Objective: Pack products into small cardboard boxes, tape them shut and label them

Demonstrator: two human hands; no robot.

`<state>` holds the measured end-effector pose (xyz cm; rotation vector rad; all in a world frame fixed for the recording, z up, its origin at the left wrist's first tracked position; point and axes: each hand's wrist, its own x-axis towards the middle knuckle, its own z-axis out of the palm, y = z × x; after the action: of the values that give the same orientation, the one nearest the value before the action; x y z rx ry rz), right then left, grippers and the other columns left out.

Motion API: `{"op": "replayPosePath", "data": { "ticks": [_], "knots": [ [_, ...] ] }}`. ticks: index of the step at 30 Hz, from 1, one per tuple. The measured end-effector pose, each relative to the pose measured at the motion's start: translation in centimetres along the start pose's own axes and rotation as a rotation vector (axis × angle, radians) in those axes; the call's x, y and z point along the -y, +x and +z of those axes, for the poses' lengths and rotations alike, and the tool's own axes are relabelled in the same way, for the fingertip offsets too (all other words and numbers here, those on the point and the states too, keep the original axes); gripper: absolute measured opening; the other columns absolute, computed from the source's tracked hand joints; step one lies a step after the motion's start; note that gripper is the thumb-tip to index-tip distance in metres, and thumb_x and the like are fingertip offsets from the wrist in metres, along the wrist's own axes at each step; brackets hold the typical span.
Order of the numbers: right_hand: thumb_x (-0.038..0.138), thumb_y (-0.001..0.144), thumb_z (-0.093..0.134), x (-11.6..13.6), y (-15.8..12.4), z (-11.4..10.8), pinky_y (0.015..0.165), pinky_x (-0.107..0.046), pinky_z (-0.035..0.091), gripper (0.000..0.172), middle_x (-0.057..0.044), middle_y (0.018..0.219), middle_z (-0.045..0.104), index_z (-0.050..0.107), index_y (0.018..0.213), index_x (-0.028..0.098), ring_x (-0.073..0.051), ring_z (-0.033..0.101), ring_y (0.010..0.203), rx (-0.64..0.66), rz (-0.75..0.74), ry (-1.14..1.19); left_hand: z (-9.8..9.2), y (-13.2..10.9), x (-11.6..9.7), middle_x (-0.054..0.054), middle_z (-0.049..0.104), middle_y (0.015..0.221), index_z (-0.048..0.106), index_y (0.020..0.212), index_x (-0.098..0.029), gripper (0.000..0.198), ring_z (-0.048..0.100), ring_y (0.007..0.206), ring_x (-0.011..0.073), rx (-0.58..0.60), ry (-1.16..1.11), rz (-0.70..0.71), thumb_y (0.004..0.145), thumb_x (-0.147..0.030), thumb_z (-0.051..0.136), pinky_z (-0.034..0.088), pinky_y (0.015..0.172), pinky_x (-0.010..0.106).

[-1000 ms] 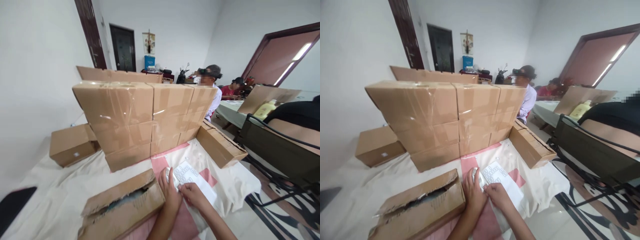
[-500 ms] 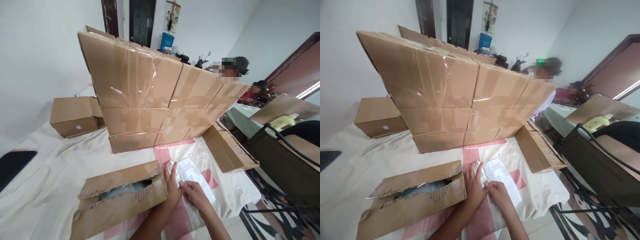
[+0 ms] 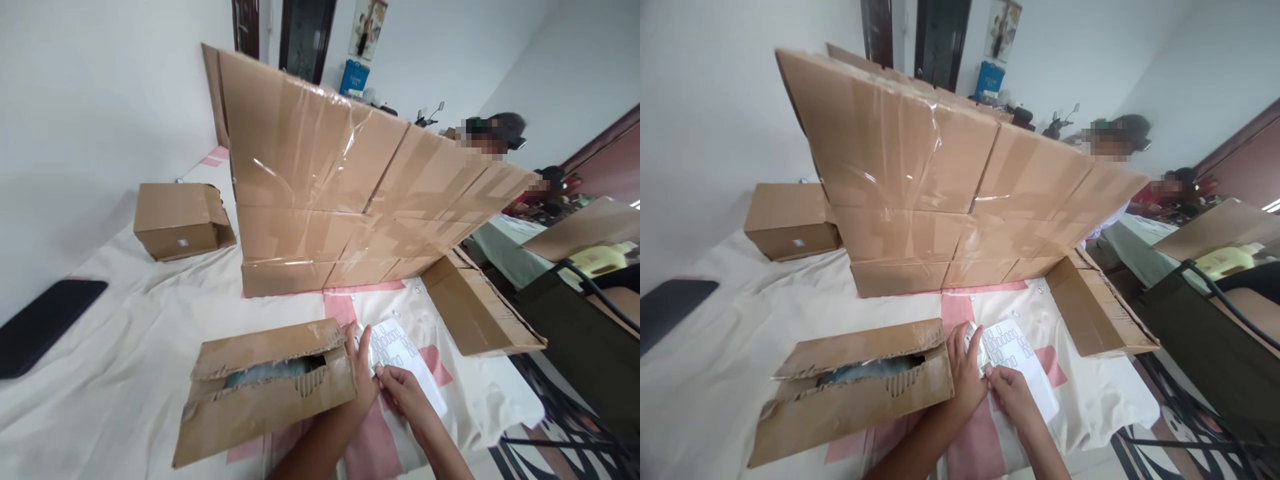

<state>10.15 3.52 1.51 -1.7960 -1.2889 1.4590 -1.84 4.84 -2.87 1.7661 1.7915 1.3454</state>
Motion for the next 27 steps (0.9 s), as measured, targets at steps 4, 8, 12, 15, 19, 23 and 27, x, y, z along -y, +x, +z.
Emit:
{"op": "replayPosePath", "data": {
  "ticks": [4,8,12,15,19,23,27],
  "knots": [
    [0.084,0.073,0.058,-0.4,0.2,0.1,0.045,-0.025,0.011,0.066,0.009,0.041,0.035,0.048,0.064,0.02,-0.006,0.022,0.039,0.007,-0.024,0.027,0.1,0.1,0.0,0.012,0.043,0.154,0.054,0.143,-0.023,0.082,0.035,0.142,0.0364,0.038,-0.018,0.019,0.062,-0.011,0.062,0.029,0.12,0.052],
    [0.088,0.07,0.059,-1.1,0.8,0.2,0.044,-0.025,0.01,0.068,0.009,0.039,0.033,0.046,0.062,0.021,-0.006,0.021,0.038,0.009,-0.076,0.069,0.1,0.1,-0.1,0.012,0.045,0.151,0.055,0.142,-0.022,0.083,0.038,0.14,0.0357,0.037,-0.027,0.009,0.06,-0.009,0.06,0.028,0.119,0.053],
    [0.089,0.069,0.057,-1.8,1.2,0.2,0.044,-0.025,0.012,0.07,0.009,0.04,0.033,0.048,0.062,0.02,-0.006,0.023,0.038,0.006,-0.124,0.073,0.1,0.1,0.0,0.015,0.05,0.146,0.057,0.139,-0.02,0.082,0.042,0.137,0.0369,-0.019,-0.018,0.055,0.059,-0.008,0.06,0.031,0.117,0.054],
    [0.088,0.069,0.057,-1.9,1.2,0.3,0.045,-0.026,0.015,0.069,0.007,0.043,0.035,0.047,0.061,0.021,-0.008,0.025,0.042,-0.024,-0.16,0.035,0.4,0.1,0.3,0.017,0.052,0.143,0.059,0.137,-0.018,0.078,0.046,0.134,0.037,-0.074,-0.003,0.093,0.06,-0.005,0.061,0.034,0.115,0.054],
    [0.087,0.071,0.056,-1.6,0.7,0.8,0.054,-0.027,0.027,0.069,0.002,0.054,0.042,0.045,0.057,0.02,-0.012,0.034,0.055,-0.132,-0.271,-0.037,0.8,0.3,0.6,0.019,0.054,0.14,0.061,0.135,-0.018,0.077,0.047,0.132,0.039,-0.11,0.013,0.119,0.059,-0.003,0.065,0.038,0.112,0.055],
    [0.086,0.075,0.053,-1.9,0.0,1.0,0.059,-0.028,0.03,0.068,0.001,0.059,0.041,0.043,0.06,0.02,-0.013,0.035,0.062,-0.13,-0.338,-0.007,0.5,0.5,0.5,0.02,0.056,0.136,0.063,0.132,-0.016,0.073,0.049,0.128,0.0399,-0.126,0.034,0.14,0.06,-0.006,0.07,0.041,0.109,0.054],
    [0.086,0.076,0.052,-3.6,-0.4,0.6,0.061,-0.029,0.032,0.069,0.001,0.06,0.039,0.038,0.059,0.021,-0.014,0.035,0.063,-0.189,-0.393,0.063,0.0,0.5,0.1,0.02,0.054,0.139,0.06,0.135,-0.016,0.072,0.046,0.131,0.04,-0.097,0.049,0.138,0.064,-0.011,0.07,0.041,0.108,0.055]
  ]
}}
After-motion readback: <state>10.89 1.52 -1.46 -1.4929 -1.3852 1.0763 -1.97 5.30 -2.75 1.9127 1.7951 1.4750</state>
